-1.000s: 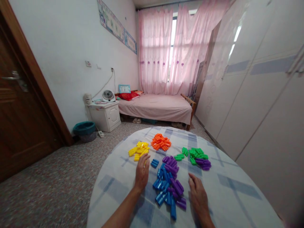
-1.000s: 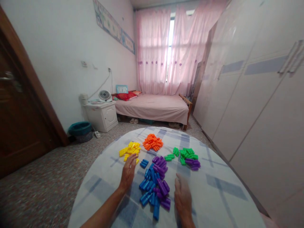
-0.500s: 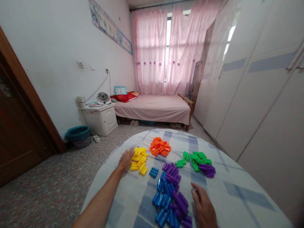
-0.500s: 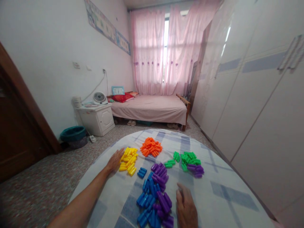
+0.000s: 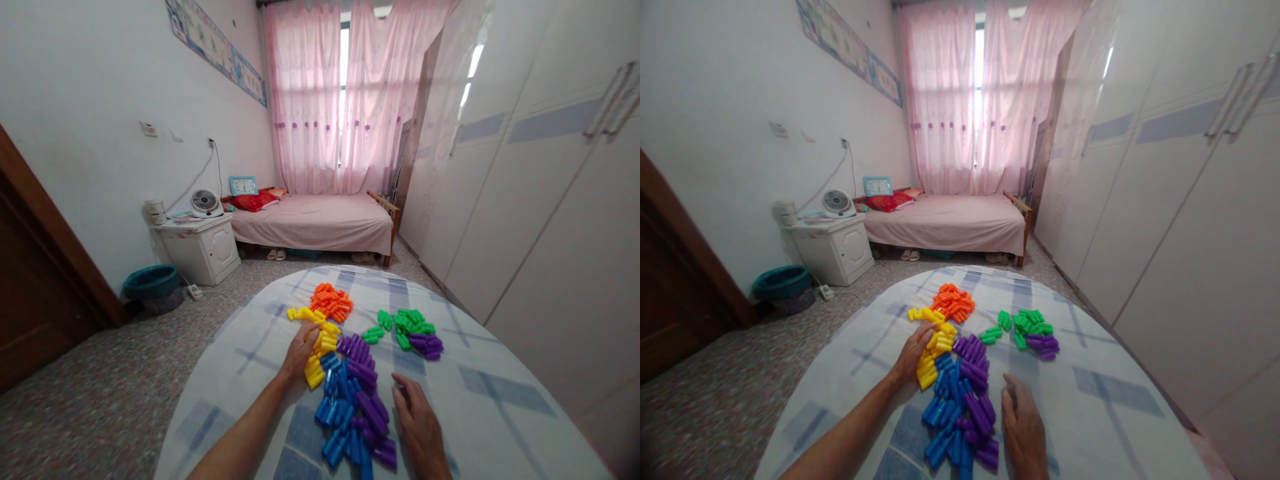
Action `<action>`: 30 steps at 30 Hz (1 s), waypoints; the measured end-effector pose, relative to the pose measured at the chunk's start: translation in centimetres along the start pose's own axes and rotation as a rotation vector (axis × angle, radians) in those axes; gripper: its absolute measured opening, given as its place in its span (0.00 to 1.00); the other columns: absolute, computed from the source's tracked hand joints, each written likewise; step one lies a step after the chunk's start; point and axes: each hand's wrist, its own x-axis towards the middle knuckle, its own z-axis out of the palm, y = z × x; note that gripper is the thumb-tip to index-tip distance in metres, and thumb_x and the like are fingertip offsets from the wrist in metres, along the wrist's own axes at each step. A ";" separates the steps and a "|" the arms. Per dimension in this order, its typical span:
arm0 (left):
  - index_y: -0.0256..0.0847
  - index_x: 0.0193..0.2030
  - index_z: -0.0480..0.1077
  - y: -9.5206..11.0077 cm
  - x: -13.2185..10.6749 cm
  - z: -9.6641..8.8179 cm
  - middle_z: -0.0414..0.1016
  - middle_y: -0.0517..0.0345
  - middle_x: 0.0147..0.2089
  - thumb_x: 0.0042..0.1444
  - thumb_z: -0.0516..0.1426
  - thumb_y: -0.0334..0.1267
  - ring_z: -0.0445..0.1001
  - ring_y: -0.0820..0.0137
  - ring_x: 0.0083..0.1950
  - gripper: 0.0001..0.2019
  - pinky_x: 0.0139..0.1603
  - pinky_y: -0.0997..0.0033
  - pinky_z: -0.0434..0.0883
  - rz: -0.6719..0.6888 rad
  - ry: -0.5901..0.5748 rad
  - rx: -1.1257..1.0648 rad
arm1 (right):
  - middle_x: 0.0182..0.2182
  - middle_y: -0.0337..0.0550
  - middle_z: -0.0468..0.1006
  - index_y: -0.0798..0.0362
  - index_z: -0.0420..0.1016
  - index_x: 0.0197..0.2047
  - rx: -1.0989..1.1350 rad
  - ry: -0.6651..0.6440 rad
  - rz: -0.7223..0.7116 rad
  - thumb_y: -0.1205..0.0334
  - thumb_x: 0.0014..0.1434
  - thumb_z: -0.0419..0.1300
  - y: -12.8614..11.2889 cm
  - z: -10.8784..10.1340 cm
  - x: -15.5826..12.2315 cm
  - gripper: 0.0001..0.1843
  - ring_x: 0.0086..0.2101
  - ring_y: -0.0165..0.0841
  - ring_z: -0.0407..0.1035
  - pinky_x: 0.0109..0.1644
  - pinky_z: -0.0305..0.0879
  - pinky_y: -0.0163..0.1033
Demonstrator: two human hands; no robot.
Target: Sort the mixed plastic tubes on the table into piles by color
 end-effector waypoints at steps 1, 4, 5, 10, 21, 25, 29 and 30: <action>0.38 0.45 0.74 0.4 -0.3 0.7 0.75 0.50 0.49 0.56 0.52 0.48 0.72 0.64 0.52 0.18 0.57 0.62 0.65 0.019 -0.053 0.004 | 0.46 0.47 0.75 0.51 0.72 0.46 0.008 -0.006 0.002 0.49 0.56 0.48 -0.1 0.0 0.0 0.21 0.46 0.39 0.69 0.52 0.64 0.44; 0.39 0.48 0.72 2.0 -1.1 2.7 0.74 0.51 0.50 0.58 0.50 0.45 0.71 0.64 0.53 0.18 0.58 0.61 0.65 0.106 -0.191 0.062 | 0.46 0.47 0.74 0.51 0.71 0.47 0.031 -0.022 0.011 0.50 0.57 0.48 -0.2 0.0 0.0 0.21 0.46 0.38 0.69 0.52 0.63 0.44; 0.40 0.48 0.72 2.6 -1.4 3.3 0.74 0.51 0.50 0.58 0.50 0.45 0.71 0.64 0.53 0.17 0.58 0.61 0.65 0.145 -0.223 0.093 | 0.46 0.47 0.74 0.51 0.71 0.47 0.036 -0.024 0.011 0.50 0.57 0.48 -0.3 0.0 0.0 0.21 0.46 0.38 0.69 0.52 0.63 0.44; 0.44 0.46 0.74 6.7 -4.0 5.2 0.76 0.54 0.47 0.59 0.51 0.43 0.71 0.64 0.52 0.14 0.57 0.62 0.65 0.350 -0.459 0.207 | 0.46 0.47 0.74 0.52 0.71 0.47 0.056 -0.011 -0.006 0.51 0.57 0.48 -0.2 0.0 0.1 0.20 0.47 0.38 0.68 0.53 0.62 0.44; 0.55 0.63 0.57 4.4 -11.7 -0.2 0.57 0.48 0.66 0.44 0.59 0.60 0.54 0.46 0.66 0.39 0.64 0.38 0.45 0.718 -0.762 0.576 | 0.45 0.46 0.74 0.53 0.71 0.47 0.098 0.008 -0.006 0.52 0.60 0.47 -0.8 0.3 0.1 0.20 0.47 0.36 0.68 0.54 0.61 0.41; 0.55 0.60 0.62 2.9 -12.2 0.3 0.62 0.47 0.63 0.41 0.59 0.63 0.58 0.47 0.64 0.38 0.64 0.41 0.48 0.716 -0.611 0.525 | 0.44 0.45 0.75 0.52 0.72 0.46 0.090 0.027 -0.004 0.53 0.59 0.47 -1.1 0.3 0.1 0.19 0.46 0.35 0.68 0.53 0.62 0.40; 0.53 0.61 0.60 3.2 -12.2 1.5 0.66 0.47 0.61 0.44 0.57 0.62 0.60 0.50 0.63 0.37 0.65 0.43 0.46 0.736 -0.755 0.505 | 0.43 0.45 0.75 0.52 0.72 0.45 0.100 0.044 -0.012 0.54 0.59 0.47 -1.2 0.2 0.1 0.18 0.46 0.35 0.69 0.52 0.63 0.39; 0.52 0.62 0.59 3.3 -12.0 1.7 0.66 0.47 0.61 0.45 0.57 0.61 0.60 0.50 0.64 0.37 0.66 0.43 0.46 0.741 -0.824 0.521 | 0.43 0.45 0.75 0.52 0.72 0.45 0.103 0.041 -0.014 0.54 0.59 0.47 -1.2 0.2 0.0 0.18 0.46 0.35 0.69 0.52 0.63 0.39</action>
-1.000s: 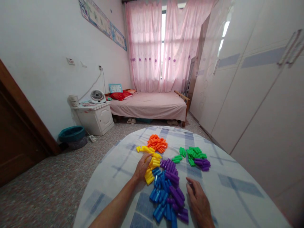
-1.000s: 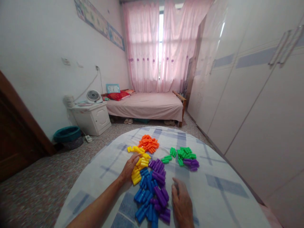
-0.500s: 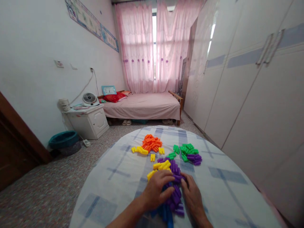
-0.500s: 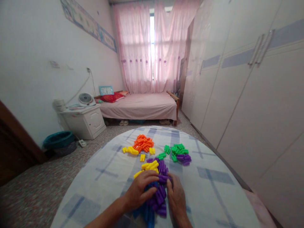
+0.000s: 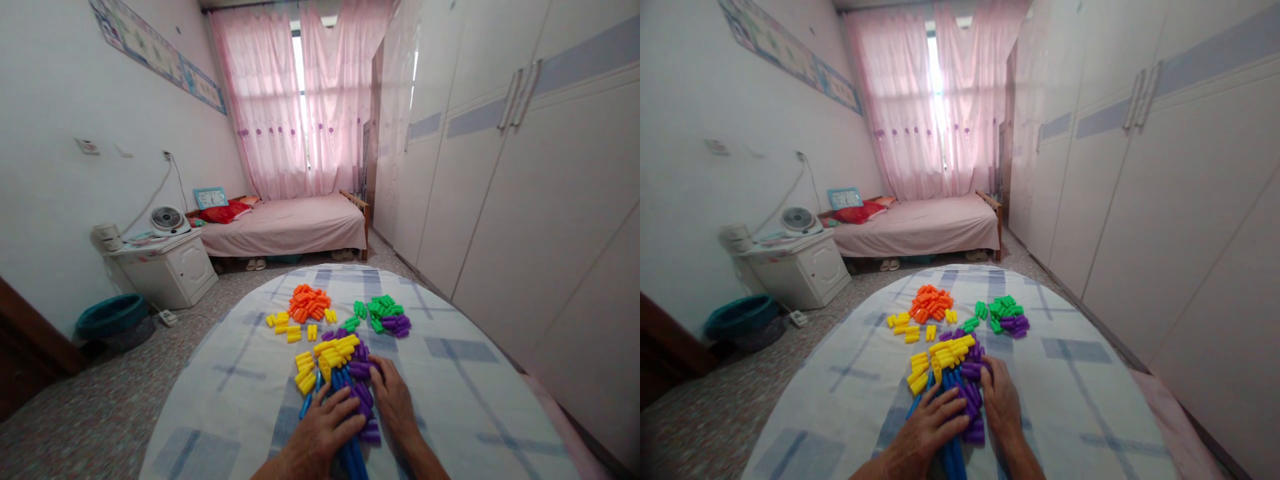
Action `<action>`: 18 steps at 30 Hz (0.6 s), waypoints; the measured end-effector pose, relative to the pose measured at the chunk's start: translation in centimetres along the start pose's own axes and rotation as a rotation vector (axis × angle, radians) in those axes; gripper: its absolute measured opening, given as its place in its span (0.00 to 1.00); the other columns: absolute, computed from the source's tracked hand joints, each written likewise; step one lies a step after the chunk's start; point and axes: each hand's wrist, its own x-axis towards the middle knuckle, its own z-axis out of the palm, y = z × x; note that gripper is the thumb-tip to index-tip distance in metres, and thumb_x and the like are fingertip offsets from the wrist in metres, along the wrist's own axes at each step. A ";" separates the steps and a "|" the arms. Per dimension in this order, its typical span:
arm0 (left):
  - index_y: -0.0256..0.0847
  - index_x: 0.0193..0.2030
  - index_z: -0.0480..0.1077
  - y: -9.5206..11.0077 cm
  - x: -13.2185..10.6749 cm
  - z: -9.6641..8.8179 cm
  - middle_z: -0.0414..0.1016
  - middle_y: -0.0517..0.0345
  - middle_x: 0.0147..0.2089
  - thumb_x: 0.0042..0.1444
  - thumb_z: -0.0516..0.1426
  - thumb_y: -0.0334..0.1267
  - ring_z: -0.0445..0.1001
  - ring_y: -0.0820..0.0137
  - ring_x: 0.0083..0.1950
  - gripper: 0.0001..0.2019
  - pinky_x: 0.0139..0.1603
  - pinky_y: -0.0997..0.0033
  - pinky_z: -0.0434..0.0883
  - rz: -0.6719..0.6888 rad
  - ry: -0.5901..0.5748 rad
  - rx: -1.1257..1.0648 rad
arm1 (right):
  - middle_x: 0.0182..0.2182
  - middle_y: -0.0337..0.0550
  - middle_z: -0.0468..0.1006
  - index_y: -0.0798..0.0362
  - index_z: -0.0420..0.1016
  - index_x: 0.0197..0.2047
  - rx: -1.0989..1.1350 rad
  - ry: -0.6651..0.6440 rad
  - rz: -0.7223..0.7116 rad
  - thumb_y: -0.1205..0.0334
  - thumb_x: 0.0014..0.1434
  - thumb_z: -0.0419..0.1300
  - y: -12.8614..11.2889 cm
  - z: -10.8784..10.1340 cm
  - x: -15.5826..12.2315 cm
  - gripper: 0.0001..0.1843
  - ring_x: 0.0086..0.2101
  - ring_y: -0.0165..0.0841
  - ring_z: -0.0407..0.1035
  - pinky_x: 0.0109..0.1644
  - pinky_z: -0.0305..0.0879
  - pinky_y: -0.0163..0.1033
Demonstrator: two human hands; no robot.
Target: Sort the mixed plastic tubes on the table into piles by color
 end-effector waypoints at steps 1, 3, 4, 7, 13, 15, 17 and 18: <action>0.50 0.63 0.58 0.0 0.3 -0.1 0.66 0.46 0.60 0.46 0.57 0.60 0.60 0.51 0.64 0.38 0.66 0.43 0.46 0.009 -0.050 0.008 | 0.43 0.45 0.75 0.52 0.72 0.45 0.002 -0.007 0.001 0.54 0.60 0.47 0.0 0.0 0.0 0.18 0.46 0.35 0.68 0.52 0.63 0.39; 0.45 0.63 0.58 -0.4 0.8 -0.2 0.66 0.44 0.61 0.48 0.57 0.56 0.58 0.51 0.65 0.36 0.66 0.43 0.46 0.000 -0.061 0.063 | 0.43 0.45 0.74 0.52 0.71 0.46 0.005 -0.019 0.007 0.54 0.60 0.47 0.0 0.0 0.0 0.18 0.46 0.35 0.68 0.53 0.62 0.39; 0.43 0.62 0.59 -0.6 1.1 -0.3 0.66 0.44 0.61 0.49 0.57 0.54 0.58 0.51 0.65 0.35 0.66 0.43 0.46 -0.016 -0.016 0.109 | 0.44 0.45 0.74 0.52 0.71 0.46 0.007 -0.024 0.010 0.54 0.60 0.47 0.0 0.0 0.0 0.18 0.46 0.35 0.68 0.53 0.62 0.39; 0.40 0.59 0.62 -1.6 2.5 -0.2 0.66 0.45 0.61 0.50 0.58 0.49 0.58 0.52 0.65 0.29 0.65 0.40 0.49 -0.067 0.169 0.256 | 0.44 0.46 0.74 0.52 0.71 0.46 0.022 -0.024 0.019 0.54 0.60 0.47 -0.1 -0.1 0.0 0.18 0.47 0.35 0.67 0.54 0.61 0.40; 0.42 0.55 0.66 -3.4 5.8 -0.3 0.64 0.49 0.61 0.52 0.57 0.44 0.57 0.54 0.65 0.22 0.64 0.41 0.52 -0.232 0.314 0.394 | 0.46 0.48 0.74 0.54 0.70 0.48 0.067 0.029 0.052 0.53 0.60 0.46 -0.3 -0.4 0.3 0.21 0.48 0.36 0.67 0.56 0.60 0.42; 0.42 0.55 0.65 -4.2 6.6 -0.7 0.63 0.49 0.62 0.55 0.55 0.41 0.55 0.55 0.66 0.19 0.64 0.41 0.53 -0.302 0.363 0.412 | 0.47 0.48 0.73 0.54 0.69 0.49 0.073 0.031 0.060 0.52 0.60 0.46 -0.4 -0.5 0.2 0.21 0.48 0.36 0.67 0.56 0.60 0.42; 0.41 0.55 0.65 -5.1 6.9 -1.4 0.63 0.48 0.62 0.58 0.52 0.39 0.56 0.56 0.66 0.18 0.64 0.44 0.55 -0.359 0.432 0.411 | 0.47 0.48 0.73 0.54 0.69 0.50 0.074 0.032 0.067 0.52 0.60 0.47 -0.5 -0.6 0.2 0.21 0.48 0.36 0.67 0.55 0.61 0.42; 0.41 0.55 0.65 -5.7 6.7 -1.8 0.63 0.48 0.62 0.59 0.51 0.39 0.56 0.57 0.65 0.17 0.64 0.45 0.56 -0.385 0.471 0.401 | 0.47 0.48 0.73 0.54 0.69 0.50 0.074 0.033 0.071 0.53 0.59 0.47 -0.5 -0.6 0.1 0.21 0.48 0.36 0.68 0.54 0.61 0.41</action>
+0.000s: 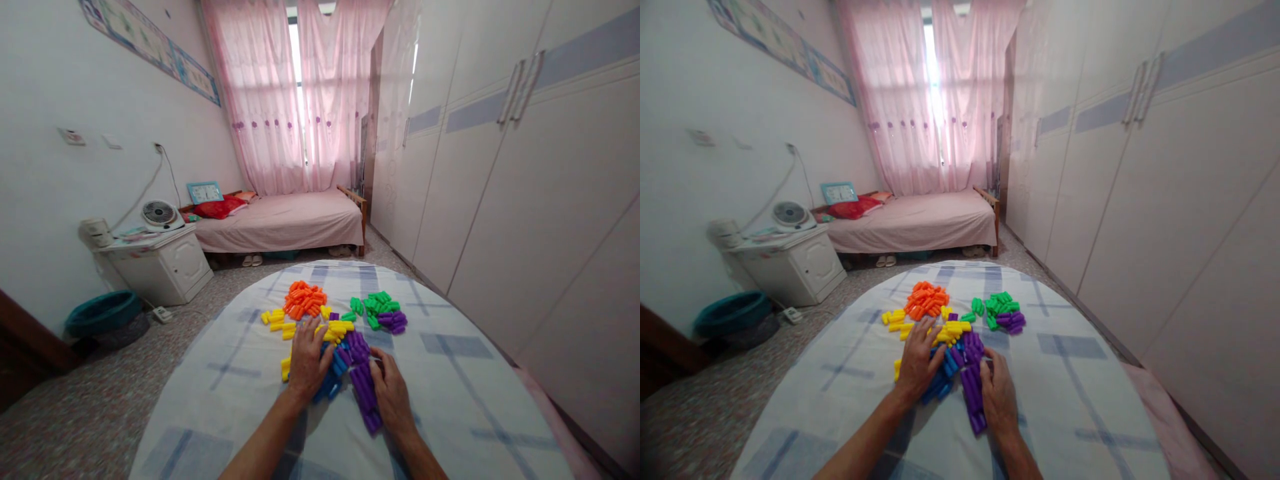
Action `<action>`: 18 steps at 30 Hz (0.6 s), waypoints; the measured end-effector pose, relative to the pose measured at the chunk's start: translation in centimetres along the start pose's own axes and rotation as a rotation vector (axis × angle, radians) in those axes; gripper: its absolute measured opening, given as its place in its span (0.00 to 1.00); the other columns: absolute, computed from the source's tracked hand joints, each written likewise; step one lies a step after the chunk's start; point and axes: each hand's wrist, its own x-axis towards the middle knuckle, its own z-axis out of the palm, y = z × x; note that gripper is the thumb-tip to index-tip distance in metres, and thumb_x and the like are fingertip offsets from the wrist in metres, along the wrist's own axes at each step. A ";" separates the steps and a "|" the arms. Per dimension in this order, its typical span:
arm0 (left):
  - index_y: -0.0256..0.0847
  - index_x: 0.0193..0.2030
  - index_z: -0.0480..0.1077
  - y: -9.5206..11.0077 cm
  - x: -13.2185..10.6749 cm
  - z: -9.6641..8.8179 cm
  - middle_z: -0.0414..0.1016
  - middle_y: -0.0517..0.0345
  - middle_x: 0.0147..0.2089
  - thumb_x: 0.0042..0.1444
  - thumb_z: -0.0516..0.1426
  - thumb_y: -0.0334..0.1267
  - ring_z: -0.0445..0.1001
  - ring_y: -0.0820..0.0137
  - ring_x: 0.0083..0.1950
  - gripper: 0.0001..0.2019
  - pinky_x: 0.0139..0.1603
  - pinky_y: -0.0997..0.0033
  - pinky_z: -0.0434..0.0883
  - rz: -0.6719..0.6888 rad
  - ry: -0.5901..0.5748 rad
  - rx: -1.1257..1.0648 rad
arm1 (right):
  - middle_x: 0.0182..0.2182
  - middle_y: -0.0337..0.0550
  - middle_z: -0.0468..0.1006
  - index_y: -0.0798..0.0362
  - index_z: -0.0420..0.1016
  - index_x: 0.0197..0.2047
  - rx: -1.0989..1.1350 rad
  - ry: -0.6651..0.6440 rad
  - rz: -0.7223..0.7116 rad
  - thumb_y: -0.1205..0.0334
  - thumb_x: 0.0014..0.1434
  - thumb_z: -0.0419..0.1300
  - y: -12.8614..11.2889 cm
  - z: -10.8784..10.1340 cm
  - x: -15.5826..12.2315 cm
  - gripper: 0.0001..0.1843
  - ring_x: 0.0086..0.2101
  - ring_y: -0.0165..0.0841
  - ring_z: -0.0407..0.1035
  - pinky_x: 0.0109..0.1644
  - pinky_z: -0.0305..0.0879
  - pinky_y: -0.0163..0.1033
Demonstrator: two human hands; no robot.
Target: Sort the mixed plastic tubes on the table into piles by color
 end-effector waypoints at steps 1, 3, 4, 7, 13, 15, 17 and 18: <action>0.40 0.54 0.65 -0.9 -0.1 -0.2 0.63 0.47 0.61 0.59 0.50 0.39 0.57 0.58 0.65 0.17 0.63 0.47 0.57 -0.039 0.032 -0.011 | 0.47 0.48 0.73 0.54 0.69 0.50 -0.002 0.001 0.003 0.53 0.59 0.47 0.0 0.0 0.0 0.21 0.47 0.36 0.68 0.54 0.62 0.41; 0.39 0.54 0.65 -3.1 -1.0 -0.6 0.64 0.47 0.60 0.61 0.48 0.40 0.58 0.59 0.64 0.16 0.63 0.49 0.59 -0.131 0.087 -0.018 | 0.47 0.48 0.73 0.54 0.68 0.50 -0.010 0.000 0.007 0.53 0.60 0.47 -0.1 0.1 -0.1 0.21 0.47 0.35 0.68 0.53 0.62 0.40; 0.38 0.53 0.65 -4.4 -1.8 -0.8 0.65 0.46 0.59 0.61 0.47 0.40 0.59 0.59 0.63 0.17 0.62 0.49 0.60 -0.176 0.104 -0.008 | 0.48 0.48 0.73 0.54 0.68 0.51 -0.017 -0.002 0.009 0.54 0.60 0.47 -0.1 0.2 -0.1 0.21 0.47 0.35 0.68 0.53 0.62 0.40; 0.38 0.47 0.69 -7.8 -5.2 -0.8 0.70 0.45 0.54 0.60 0.46 0.37 0.62 0.55 0.61 0.15 0.62 0.45 0.59 -0.204 0.049 0.049 | 0.48 0.47 0.72 0.54 0.67 0.51 -0.048 -0.008 0.017 0.54 0.60 0.46 -0.4 0.5 -0.2 0.21 0.49 0.35 0.67 0.55 0.61 0.41; 0.39 0.55 0.65 -5.7 -7.4 1.1 0.65 0.46 0.60 0.60 0.46 0.40 0.59 0.59 0.64 0.19 0.64 0.49 0.57 -0.329 -0.097 -0.196 | 0.50 0.46 0.71 0.53 0.65 0.53 -0.098 -0.037 0.026 0.54 0.61 0.45 -0.7 0.8 -0.2 0.21 0.51 0.35 0.65 0.57 0.58 0.43; 0.38 0.59 0.62 -2.7 -6.0 1.4 0.60 0.46 0.64 0.62 0.44 0.43 0.56 0.62 0.66 0.21 0.66 0.53 0.56 -0.475 -0.077 -0.349 | 0.50 0.47 0.70 0.54 0.65 0.54 -0.101 -0.047 0.021 0.54 0.61 0.45 -0.6 0.7 -0.2 0.22 0.51 0.35 0.65 0.57 0.58 0.43; 0.38 0.59 0.62 0.2 -4.5 1.1 0.57 0.46 0.66 0.62 0.45 0.45 0.54 0.63 0.67 0.22 0.67 0.53 0.53 -0.533 -0.063 -0.466 | 0.50 0.47 0.70 0.54 0.65 0.53 -0.096 -0.049 0.009 0.54 0.60 0.45 -0.4 0.7 -0.1 0.22 0.51 0.35 0.64 0.58 0.57 0.42; 0.40 0.59 0.63 1.4 -3.9 0.8 0.58 0.48 0.65 0.62 0.45 0.45 0.54 0.63 0.67 0.22 0.67 0.54 0.53 -0.508 -0.085 -0.516 | 0.50 0.47 0.70 0.54 0.65 0.53 -0.091 -0.046 0.002 0.54 0.60 0.45 -0.3 0.6 -0.1 0.22 0.51 0.35 0.64 0.58 0.58 0.42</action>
